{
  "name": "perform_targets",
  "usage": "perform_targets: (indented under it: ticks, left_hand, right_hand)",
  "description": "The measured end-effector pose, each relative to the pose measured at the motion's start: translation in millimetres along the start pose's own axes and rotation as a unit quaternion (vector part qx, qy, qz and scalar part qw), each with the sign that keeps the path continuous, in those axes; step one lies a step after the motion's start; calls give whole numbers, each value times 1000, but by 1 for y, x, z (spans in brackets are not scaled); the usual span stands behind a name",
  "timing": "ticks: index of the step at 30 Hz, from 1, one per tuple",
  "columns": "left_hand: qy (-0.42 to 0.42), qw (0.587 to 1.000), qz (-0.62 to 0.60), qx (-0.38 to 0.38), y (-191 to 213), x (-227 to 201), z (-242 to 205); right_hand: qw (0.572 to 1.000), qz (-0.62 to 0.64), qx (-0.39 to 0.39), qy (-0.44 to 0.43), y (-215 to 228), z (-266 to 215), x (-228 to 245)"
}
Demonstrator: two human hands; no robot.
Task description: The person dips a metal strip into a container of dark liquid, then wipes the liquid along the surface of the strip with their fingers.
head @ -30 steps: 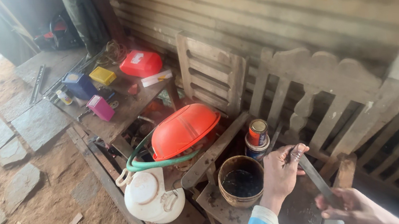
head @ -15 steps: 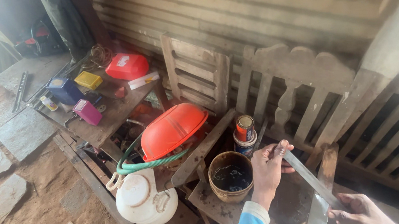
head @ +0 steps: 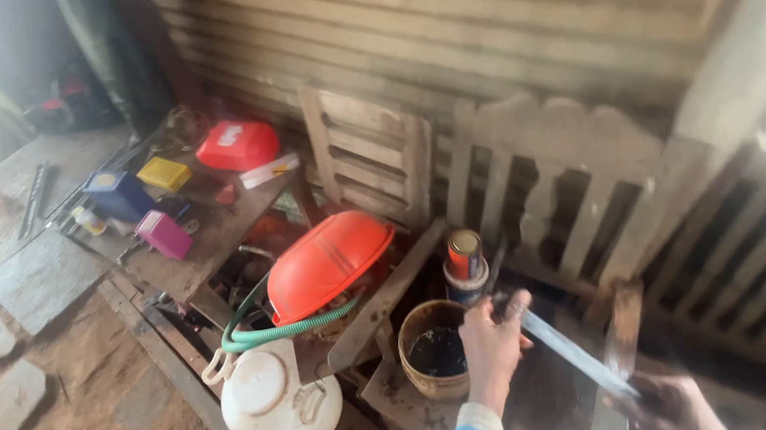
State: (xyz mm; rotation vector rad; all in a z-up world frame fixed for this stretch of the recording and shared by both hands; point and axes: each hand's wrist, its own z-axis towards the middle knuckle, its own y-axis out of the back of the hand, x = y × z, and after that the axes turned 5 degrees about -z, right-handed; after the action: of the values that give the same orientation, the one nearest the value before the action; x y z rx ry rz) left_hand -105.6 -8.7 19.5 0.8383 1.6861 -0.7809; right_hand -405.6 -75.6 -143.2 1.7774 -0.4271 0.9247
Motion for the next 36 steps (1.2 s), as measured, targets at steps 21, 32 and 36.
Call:
perform_targets:
  ticks: [21,32,36]
  left_hand:
    - [-17,951,-305,43,56,13,11]
    - [-33,946,-319,54,54,15,15]
    - [-20,953,-297,49,59,11,19]
  right_hand:
    - [954,144,253,-71,34,27,110]
    - [948,165,181,-202,41,20,119]
    - [966,98,206,-123,42,13,141]
